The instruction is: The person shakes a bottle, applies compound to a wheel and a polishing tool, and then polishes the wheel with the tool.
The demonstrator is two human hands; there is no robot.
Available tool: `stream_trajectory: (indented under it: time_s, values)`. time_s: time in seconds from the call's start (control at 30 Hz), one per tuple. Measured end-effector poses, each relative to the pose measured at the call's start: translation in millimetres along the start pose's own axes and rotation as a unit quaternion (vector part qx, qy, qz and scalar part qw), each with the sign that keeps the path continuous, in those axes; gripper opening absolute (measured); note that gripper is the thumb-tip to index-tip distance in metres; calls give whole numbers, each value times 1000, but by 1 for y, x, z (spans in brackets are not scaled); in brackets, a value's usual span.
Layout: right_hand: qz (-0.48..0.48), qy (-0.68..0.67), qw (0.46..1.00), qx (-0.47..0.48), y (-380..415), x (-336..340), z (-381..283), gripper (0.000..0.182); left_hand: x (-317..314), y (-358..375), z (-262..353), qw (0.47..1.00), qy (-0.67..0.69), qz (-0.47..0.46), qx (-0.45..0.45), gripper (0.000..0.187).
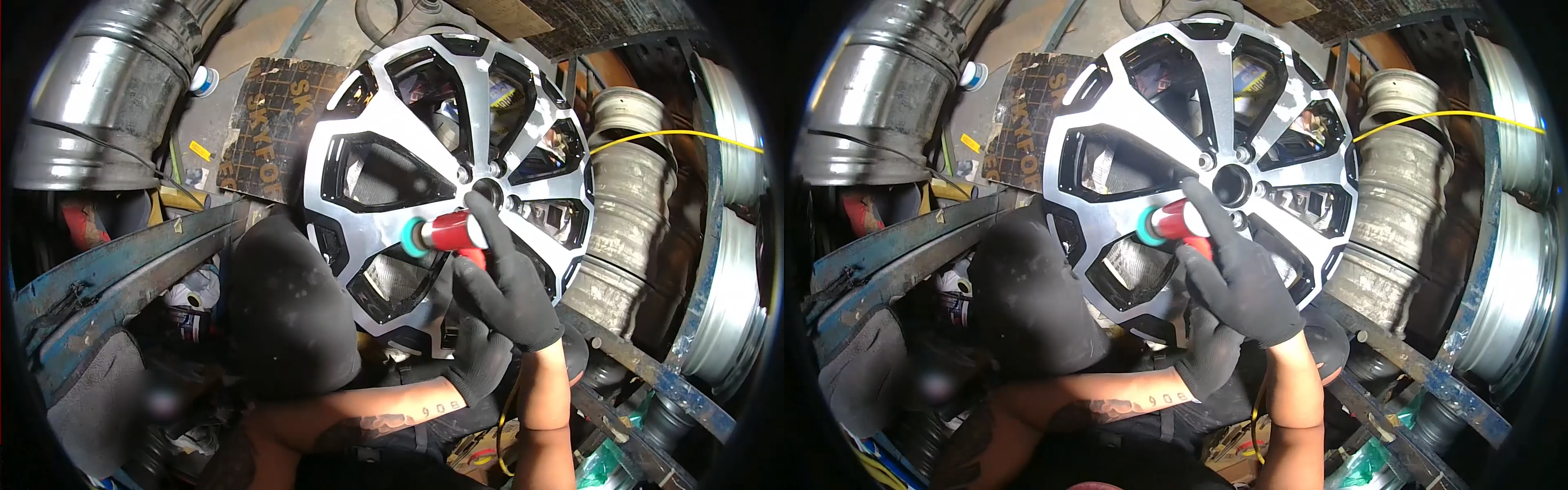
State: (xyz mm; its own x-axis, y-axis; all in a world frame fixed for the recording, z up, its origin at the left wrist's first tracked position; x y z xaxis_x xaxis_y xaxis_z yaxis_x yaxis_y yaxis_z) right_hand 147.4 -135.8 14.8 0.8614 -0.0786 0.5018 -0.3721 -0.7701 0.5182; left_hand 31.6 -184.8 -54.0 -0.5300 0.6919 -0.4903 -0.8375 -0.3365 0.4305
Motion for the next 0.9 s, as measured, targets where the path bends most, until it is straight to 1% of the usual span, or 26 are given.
stream_trajectory:
  time_s: [0.07, 0.1, 0.2, 0.23, 0.27, 0.37, 0.4, 0.43, 0.5, 0.6, 0.63, 0.67, 0.73, 0.8, 0.83, 0.9]
  values:
    - [4, 48, 997, 54, 0, -4, -2, 66, 3, 2, 8, 999, 7, 7, -54, 34]
    - [12, 58, 997, 57, 0, -4, -4, 65, 5, 3, 12, 997, 10, 11, -80, 33]
    - [46, 83, 994, 59, 0, -3, -6, 64, 2, -5, 15, 994, 66, 13, -85, 30]
    - [65, 86, 993, 54, -1, -2, -6, 64, 2, -5, 18, 995, 67, 14, -77, 30]
    - [60, 51, 997, -3, -2, 0, -7, 64, 3, -4, 20, 995, 68, 15, -68, 30]
    - [35, 40, 998, 30, -2, 0, -10, 64, 1, -1, 25, 996, 72, 16, -41, 29]
    - [30, 89, 992, 82, -4, -3, -5, 63, -1, 0, 23, 997, 69, 14, -41, 31]
    - [13, 87, 990, 112, -3, -4, -8, 62, -2, 2, 20, 997, 66, 11, -40, 32]
    - [-35, 106, 988, 110, -1, -3, -10, 62, -3, 7, 8, 997, 51, 7, -56, 39]
    - [17, 91, 992, 84, -2, -1, -8, 63, -1, 3, 18, 998, 10, 15, -61, 32]
    - [11, 81, 994, 68, -4, -1, -10, 63, -1, 0, 20, 998, 5, 24, -64, 29]
    - [5, 71, 996, 51, -5, 1, -14, 63, 1, 0, 20, 998, 9, -1, -55, 32]
    - [-13, 70, 996, 55, -6, 2, -15, 63, 6, -2, 19, 998, 16, -53, -38, 38]
    - [-33, 87, 991, 93, -4, 0, -12, 64, 0, 4, 11, 995, 79, -57, -18, 36]
    - [-7, 102, 991, 83, -3, 1, -11, 63, -2, 4, 6, 992, 110, -59, -8, 35]
    - [41, 131, 988, 63, -3, 2, -11, 63, -6, -6, -10, 994, 95, -44, -24, 33]
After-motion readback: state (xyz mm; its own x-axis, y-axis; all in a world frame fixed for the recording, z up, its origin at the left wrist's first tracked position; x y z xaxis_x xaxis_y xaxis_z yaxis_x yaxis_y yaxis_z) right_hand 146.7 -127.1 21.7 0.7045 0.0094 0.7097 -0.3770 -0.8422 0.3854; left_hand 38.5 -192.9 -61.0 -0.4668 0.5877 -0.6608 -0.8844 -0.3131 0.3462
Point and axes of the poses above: each hand's wrist, its own y-axis away from the middle knuckle, its own x-axis out of the back of the hand, z = x × y, the point moved 2 cm from there along -y, towards the middle knuckle, and after that the axes turned 8 degrees about -z, right-handed, at the moved point
